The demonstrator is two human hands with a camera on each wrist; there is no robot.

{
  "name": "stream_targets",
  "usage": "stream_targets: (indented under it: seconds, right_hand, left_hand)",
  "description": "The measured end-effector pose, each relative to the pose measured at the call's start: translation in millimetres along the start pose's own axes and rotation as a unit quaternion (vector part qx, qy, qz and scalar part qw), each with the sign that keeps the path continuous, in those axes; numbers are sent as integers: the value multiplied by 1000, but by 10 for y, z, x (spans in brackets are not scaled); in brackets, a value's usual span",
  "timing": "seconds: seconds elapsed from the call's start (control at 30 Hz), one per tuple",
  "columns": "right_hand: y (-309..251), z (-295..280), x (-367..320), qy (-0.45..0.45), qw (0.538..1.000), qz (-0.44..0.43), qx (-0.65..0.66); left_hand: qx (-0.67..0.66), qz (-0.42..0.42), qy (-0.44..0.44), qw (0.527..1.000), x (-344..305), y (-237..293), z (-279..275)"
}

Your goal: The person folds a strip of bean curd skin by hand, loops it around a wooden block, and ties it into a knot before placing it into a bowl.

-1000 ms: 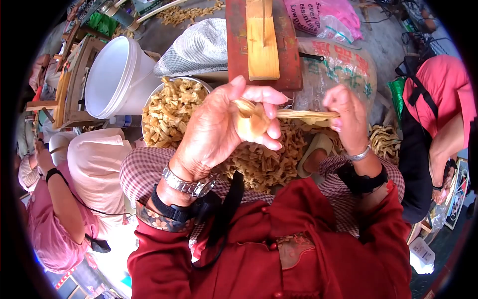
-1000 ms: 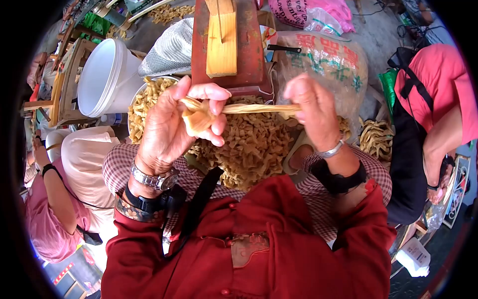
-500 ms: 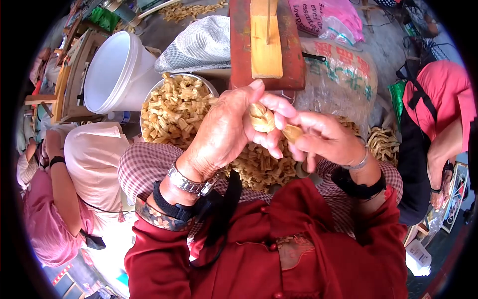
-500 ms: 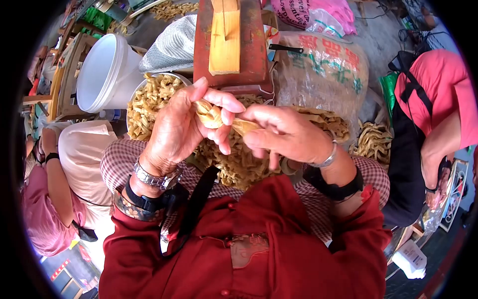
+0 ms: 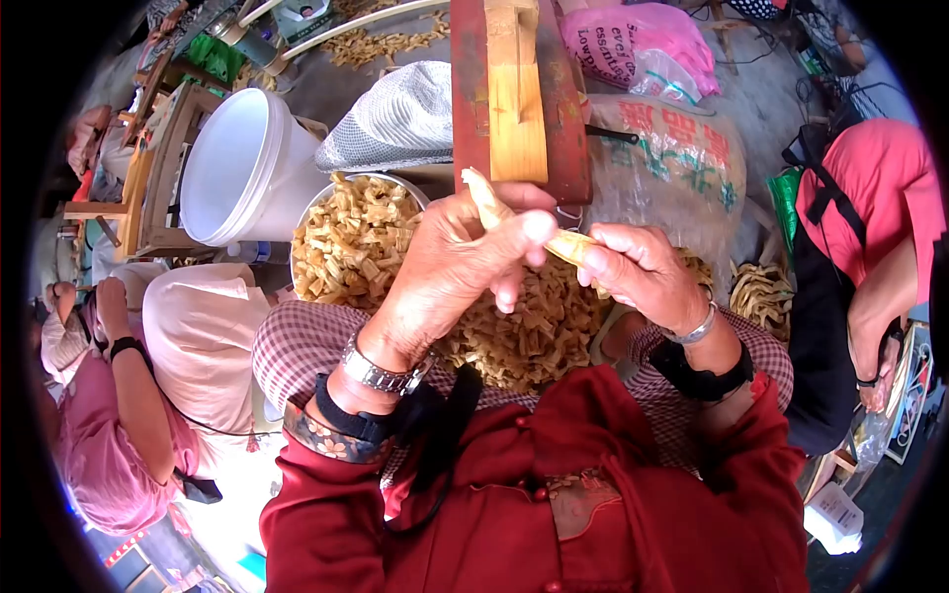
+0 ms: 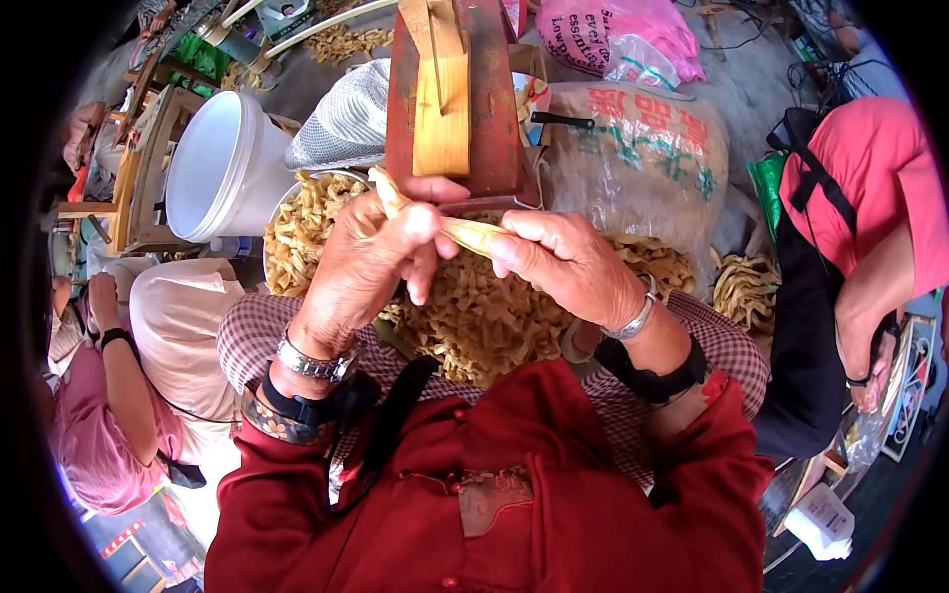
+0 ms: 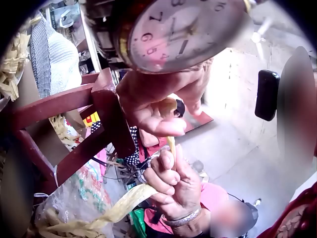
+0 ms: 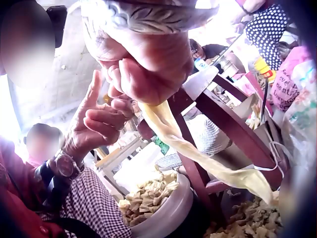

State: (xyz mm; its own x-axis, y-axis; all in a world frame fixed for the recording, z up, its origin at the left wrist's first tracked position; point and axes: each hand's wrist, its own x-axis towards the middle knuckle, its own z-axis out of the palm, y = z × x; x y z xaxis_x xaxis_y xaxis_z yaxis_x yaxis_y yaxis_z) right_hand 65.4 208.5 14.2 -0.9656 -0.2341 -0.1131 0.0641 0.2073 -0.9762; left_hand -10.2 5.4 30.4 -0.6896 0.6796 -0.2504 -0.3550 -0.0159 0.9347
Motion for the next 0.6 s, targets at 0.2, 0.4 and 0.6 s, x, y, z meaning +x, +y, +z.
stream_targets:
  seconds: [0.2, 0.4, 0.6]
  right_hand:
    - [-67, -22, 31, 1, 998, -36, -52]
    - [-156, -228, 120, 40, 990, -93, -98]
    - [-397, -599, 517, 131, 961, -150, -195]
  left_hand:
    - [-142, 12, 33, 989, -24, 96, -58]
    - [-122, 74, 85, 986, 56, 264, -62]
    - [-62, 136, 94, 984, 522, 603, -84]
